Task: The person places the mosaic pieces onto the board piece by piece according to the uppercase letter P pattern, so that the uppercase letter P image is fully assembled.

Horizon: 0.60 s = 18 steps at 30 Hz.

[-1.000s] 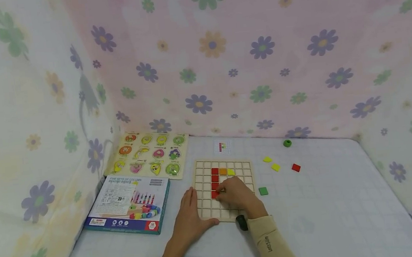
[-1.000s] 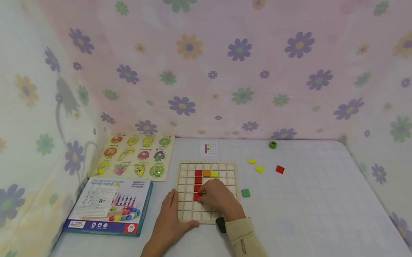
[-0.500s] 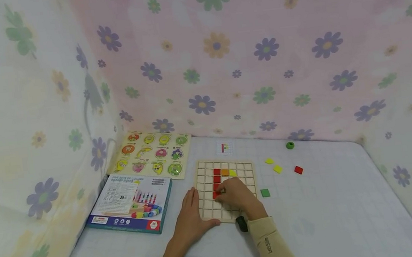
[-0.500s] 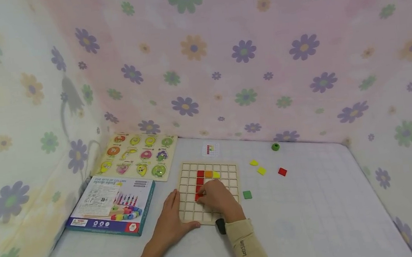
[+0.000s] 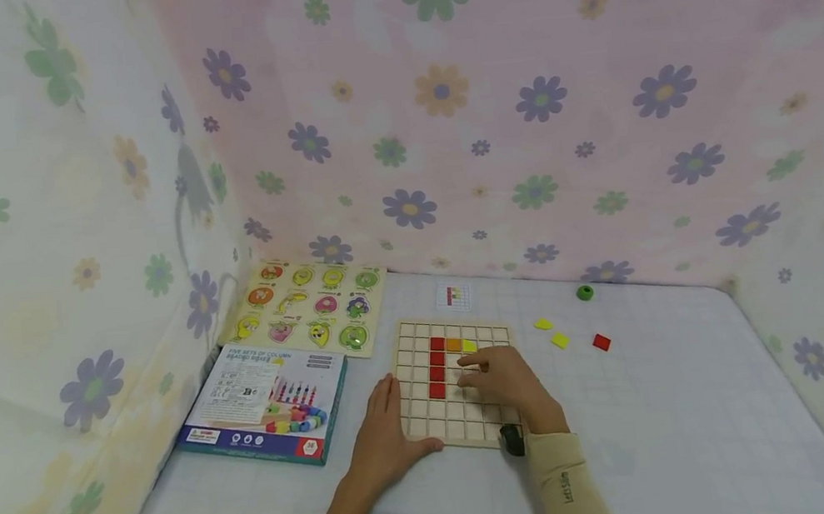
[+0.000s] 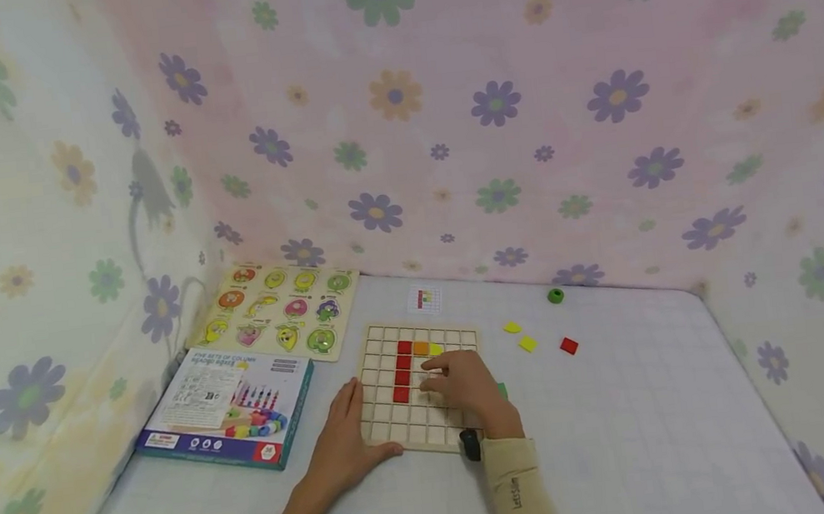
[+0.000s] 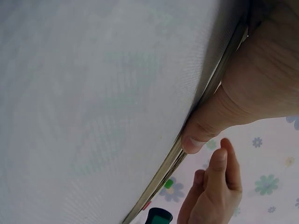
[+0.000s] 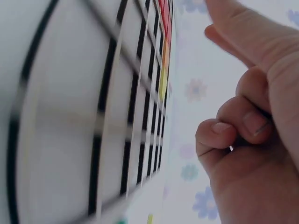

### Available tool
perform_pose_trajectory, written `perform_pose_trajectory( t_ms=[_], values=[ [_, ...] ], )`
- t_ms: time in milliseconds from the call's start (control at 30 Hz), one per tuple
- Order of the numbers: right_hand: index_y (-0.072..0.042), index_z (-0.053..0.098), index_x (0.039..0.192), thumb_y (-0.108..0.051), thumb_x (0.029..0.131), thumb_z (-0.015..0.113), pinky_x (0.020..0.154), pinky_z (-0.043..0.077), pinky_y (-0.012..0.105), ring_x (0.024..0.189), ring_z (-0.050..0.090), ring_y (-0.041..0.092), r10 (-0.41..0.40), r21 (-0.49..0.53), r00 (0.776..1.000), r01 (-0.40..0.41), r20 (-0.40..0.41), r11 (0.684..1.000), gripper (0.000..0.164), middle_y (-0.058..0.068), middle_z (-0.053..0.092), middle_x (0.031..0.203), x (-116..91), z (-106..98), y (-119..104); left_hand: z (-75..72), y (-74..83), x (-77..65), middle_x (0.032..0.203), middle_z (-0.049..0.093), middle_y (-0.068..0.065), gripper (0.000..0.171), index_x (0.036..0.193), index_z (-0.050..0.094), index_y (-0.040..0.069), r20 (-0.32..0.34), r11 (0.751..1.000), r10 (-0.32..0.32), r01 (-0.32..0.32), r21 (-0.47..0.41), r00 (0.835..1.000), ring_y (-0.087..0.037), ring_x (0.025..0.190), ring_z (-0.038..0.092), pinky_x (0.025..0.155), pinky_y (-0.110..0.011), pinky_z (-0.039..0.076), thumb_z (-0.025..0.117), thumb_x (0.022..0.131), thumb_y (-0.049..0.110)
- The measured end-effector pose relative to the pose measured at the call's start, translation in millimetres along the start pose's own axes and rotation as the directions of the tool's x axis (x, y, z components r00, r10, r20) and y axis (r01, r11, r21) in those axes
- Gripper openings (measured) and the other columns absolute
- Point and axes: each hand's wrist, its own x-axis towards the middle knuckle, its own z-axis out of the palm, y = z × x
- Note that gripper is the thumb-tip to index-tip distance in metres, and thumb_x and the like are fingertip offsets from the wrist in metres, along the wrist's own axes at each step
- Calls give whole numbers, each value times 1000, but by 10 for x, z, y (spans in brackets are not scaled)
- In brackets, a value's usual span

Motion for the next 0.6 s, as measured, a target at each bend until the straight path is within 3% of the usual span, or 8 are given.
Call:
perform_pose_trajectory(
  t_ms=[167,400,433,500,600],
  values=[
    [-20,79,119,-35,84,84,66,44,29,80,52,15,75,52,997,-74,-15,996,38,0,70,97,-54,-196,271,-9,-6,-4,170,20,-14,133,163,20,4,15,1000,-15,15,-14,1000,-34,157,21,120,-51,39,82,67,72],
    [-18,77,122,-38,86,82,55,30,28,67,35,17,116,74,990,-110,-82,991,42,0,37,71,-188,-554,771,-11,9,-1,170,20,-14,132,163,20,4,-1,1000,-6,6,-4,1000,-34,157,21,121,-51,37,82,68,71],
    [-17,76,123,-39,86,82,56,30,28,68,35,18,130,62,987,-124,-91,990,44,1,37,71,-220,-596,833,-14,10,-1,170,20,-14,132,163,20,4,0,1000,-3,3,-3,1000,-34,157,21,121,-51,37,82,68,71],
    [-17,75,125,-41,86,81,60,34,28,76,42,19,156,28,982,-154,-102,988,46,4,51,78,-292,-660,947,-19,11,-3,170,20,-14,132,163,20,4,5,1000,-2,2,3,1000,-34,157,21,121,-51,37,82,68,72],
    [-18,74,128,-45,87,79,73,44,32,93,50,24,211,2,973,-212,-98,977,49,13,66,106,-401,-729,1096,-20,7,-2,170,20,-14,133,163,20,4,6,1000,-2,2,11,1000,-34,157,21,121,-50,37,82,67,73]
  ],
)
